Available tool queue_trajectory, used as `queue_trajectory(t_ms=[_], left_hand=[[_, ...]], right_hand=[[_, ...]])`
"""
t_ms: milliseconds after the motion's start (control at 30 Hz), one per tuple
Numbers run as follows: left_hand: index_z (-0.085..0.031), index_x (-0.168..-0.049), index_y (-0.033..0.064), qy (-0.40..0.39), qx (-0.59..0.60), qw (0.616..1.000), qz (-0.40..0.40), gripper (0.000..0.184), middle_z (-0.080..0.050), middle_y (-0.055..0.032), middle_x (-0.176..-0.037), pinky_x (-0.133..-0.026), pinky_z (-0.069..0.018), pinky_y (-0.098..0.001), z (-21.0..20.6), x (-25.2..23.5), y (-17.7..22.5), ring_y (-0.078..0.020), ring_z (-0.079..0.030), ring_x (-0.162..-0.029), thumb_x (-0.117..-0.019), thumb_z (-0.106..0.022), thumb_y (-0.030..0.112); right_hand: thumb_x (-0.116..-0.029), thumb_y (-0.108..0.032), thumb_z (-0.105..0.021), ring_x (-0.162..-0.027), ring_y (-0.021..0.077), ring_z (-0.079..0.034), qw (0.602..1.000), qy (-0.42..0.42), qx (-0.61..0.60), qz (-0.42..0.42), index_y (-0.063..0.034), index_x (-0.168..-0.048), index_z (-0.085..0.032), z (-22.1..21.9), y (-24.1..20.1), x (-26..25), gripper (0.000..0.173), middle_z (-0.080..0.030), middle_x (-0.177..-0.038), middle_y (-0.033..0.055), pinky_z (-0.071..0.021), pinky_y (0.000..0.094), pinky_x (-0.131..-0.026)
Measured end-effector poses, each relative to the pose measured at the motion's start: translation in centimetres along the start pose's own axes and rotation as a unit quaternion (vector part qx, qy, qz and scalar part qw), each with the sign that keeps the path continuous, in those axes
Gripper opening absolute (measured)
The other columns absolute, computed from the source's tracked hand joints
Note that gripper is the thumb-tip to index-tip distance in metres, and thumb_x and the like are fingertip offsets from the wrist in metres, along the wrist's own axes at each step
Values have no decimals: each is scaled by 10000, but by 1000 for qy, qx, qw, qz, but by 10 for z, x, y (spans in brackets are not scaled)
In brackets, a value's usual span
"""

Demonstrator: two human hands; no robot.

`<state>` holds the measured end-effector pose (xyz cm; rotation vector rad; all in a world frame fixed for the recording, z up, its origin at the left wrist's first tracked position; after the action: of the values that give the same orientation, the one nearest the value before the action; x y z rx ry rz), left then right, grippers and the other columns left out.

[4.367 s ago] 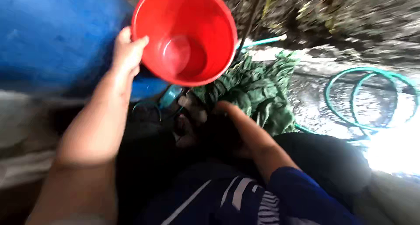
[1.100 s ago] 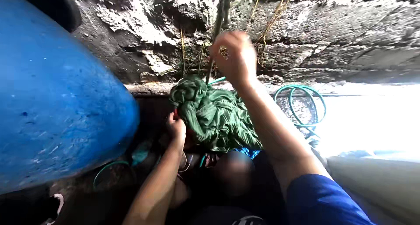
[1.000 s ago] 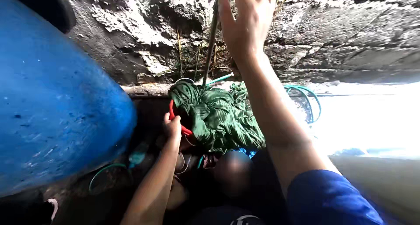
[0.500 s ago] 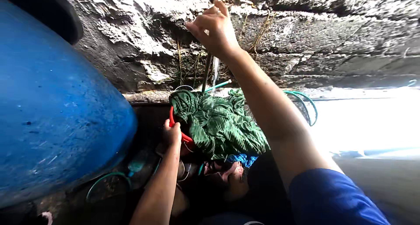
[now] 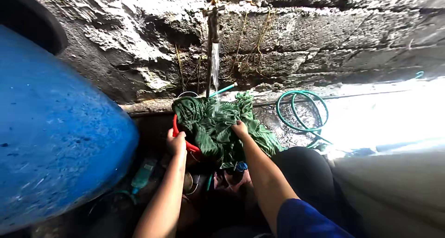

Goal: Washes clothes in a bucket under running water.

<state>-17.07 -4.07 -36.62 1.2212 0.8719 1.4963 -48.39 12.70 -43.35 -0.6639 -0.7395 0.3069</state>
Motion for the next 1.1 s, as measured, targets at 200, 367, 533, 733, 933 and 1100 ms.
queue_trajectory(t_ms=[200, 367, 533, 733, 933, 1100], left_hand=[[-608, -1338, 29, -21, 43, 999, 9, 570, -639, -202, -1214, -842, -544, -466, -30, 29, 24, -279, -628, -1047, -784, -695, -72], [-630, -1303, 33, -52, 71, 996, -27, 510, -647, -172, -1229, -872, -565, -443, -35, 27, 40, -253, -638, -1083, -806, -681, -72], [-578, -1346, -5, -34, 89, 995, -25, 533, -613, -205, -1274, -892, -539, -426, -36, 5, -2, -257, -611, -1093, -825, -628, -107], [-580, -1364, 32, -40, 46, 998, -30, 567, -627, -188, -1271, -892, -543, -449, -29, 7, -6, -259, -618, -1108, -808, -638, -61], [-570, -1393, 51, -31, 24, 999, -32, 546, -621, -183, -1315, -934, -540, -463, -25, 0, -16, -267, -615, -1163, -856, -630, -23], [-564, -1403, 60, -16, 9, 1000, -22, 537, -629, -184, -1310, -952, -534, -484, -26, 4, -17, -278, -621, -1173, -874, -621, -12]], right_hand=[[-807, -28, -615, -858, 236, -652, 862, 106, -469, 160, -1, -1137, -616, 89, -95, 65, 331, -665, -981, 141, -562, 469, -703], [-751, -43, -602, -953, 196, -687, 831, 8, -421, 364, -65, -1291, -600, 101, -184, 139, 540, -696, -1124, 103, -602, 452, -785], [-979, -260, -721, -1217, 286, -650, 906, -221, 56, 356, -46, -1416, -576, -9, -180, 104, 508, -656, -1342, 171, -504, 503, -1074], [-873, -579, -740, -1418, 499, -404, 967, 244, -72, 1, -113, -1502, -500, 75, -12, 33, 819, -358, -1590, 287, -398, 674, -1090], [-951, -217, -719, -1264, 415, -557, 870, 174, -437, -146, 28, -1487, -417, 9, 61, 11, 662, -529, -1408, 299, -500, 584, -1004], [-977, -84, -634, -1079, 328, -635, 856, 192, -481, 0, -3, -1264, -627, 39, -27, 41, 298, -646, -1201, 229, -539, 536, -887]])
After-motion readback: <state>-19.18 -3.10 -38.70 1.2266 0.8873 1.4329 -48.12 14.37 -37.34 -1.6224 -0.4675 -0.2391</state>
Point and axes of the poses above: each hand's wrist, its own x-axis away from the middle knuckle, its own z-axis out of the back of the hand, y = z × x, the point moved 9 cm from there along -x, towards the middle knuckle
